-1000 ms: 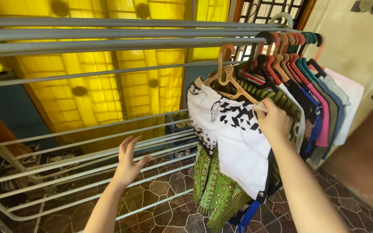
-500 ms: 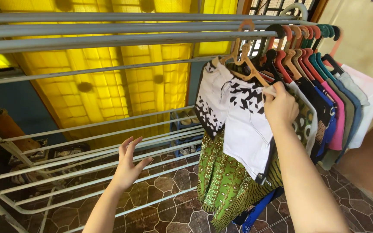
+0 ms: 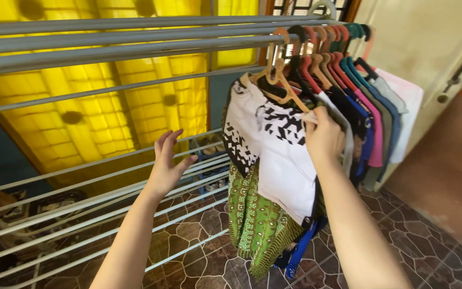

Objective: Hang clothes from a laundry basket onto a drying rack using plastic hangers.

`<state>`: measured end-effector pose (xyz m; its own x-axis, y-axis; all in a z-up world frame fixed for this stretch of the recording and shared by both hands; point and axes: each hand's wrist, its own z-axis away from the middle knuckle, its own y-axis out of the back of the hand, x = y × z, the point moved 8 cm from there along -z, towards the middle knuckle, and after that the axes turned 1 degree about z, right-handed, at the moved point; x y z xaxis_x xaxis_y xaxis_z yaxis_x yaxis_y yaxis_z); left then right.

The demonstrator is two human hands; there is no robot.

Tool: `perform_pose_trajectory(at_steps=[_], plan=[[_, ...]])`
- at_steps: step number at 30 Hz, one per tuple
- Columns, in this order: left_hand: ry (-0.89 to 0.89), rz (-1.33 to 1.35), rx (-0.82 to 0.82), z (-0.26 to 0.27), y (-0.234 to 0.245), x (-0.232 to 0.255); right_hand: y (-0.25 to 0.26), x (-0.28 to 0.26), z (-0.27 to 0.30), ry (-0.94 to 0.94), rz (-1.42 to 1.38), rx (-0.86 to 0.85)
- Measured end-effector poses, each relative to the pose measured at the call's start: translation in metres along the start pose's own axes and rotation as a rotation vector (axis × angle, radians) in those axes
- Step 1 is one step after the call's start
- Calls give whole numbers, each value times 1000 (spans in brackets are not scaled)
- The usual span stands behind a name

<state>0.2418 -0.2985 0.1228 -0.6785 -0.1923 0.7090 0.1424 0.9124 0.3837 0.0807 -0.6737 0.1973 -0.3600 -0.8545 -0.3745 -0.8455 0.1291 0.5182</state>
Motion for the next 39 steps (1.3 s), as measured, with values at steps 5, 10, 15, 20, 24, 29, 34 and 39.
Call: perform_pose_trajectory(at_steps=[5, 10, 15, 20, 24, 29, 34, 39], plan=[[-51, 38, 1, -8, -15, 5, -3, 6, 6, -13, -12, -50], [-21, 43, -13, -4, -15, 8, -7, 10, 14, 41, -9, -69], [29, 61, -8, 5, -9, 10, 5, -5, 20, 103, -20, -72], [73, 70, 37, 23, 7, 11, 34, -41, 45, 322, -49, 144], [159, 96, 66, 43, 29, -1, 28, -79, 79, 501, -200, 130], [196, 178, 204, 88, 77, -38, -19, -118, 112, 511, -413, -99], [290, 125, 384, 167, 161, -50, -86, -163, 148, 504, -543, -200], [373, 76, 586, 275, 246, -42, -126, -250, 199, 520, -732, -376]])
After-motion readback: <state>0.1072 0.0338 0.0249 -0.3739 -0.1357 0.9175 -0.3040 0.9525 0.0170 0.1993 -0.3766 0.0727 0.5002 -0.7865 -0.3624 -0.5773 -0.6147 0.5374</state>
